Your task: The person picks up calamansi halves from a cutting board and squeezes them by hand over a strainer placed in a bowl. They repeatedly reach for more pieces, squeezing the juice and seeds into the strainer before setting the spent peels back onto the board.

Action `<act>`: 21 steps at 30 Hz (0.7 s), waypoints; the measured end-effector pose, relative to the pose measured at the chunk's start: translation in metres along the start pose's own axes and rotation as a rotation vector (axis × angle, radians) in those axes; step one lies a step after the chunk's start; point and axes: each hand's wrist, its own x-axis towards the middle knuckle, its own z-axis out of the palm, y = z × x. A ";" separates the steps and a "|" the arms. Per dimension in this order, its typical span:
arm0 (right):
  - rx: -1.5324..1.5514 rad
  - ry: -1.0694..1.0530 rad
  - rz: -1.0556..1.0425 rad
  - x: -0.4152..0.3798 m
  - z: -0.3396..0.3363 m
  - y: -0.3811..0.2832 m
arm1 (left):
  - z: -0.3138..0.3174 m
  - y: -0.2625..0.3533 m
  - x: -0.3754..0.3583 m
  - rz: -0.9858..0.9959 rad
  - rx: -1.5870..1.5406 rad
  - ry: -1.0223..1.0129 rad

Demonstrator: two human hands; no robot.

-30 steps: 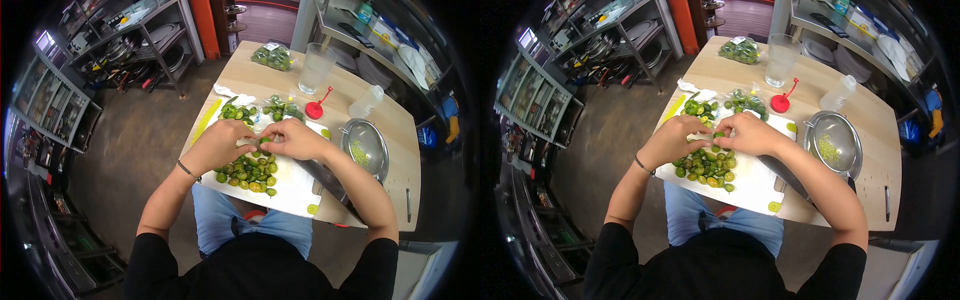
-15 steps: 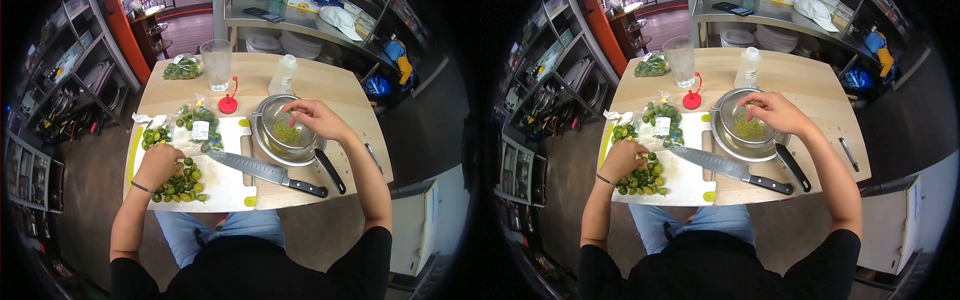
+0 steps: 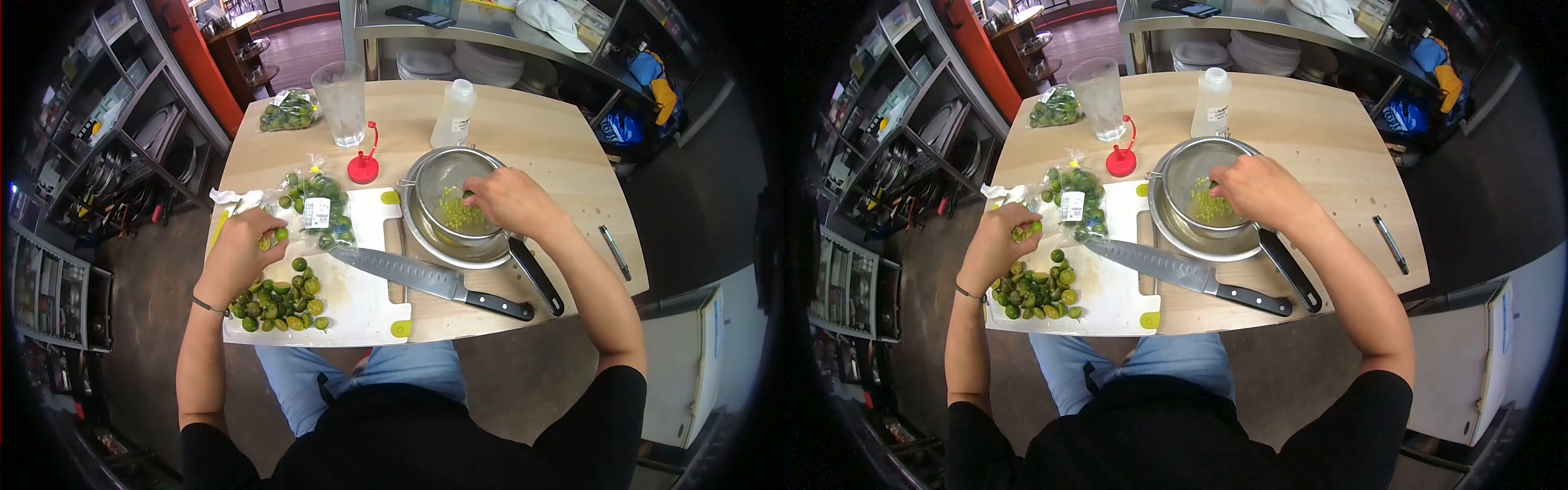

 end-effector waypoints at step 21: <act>-0.027 0.127 0.016 -0.008 -0.005 0.012 | 0.113 0.128 0.164 0.482 -0.108 -0.075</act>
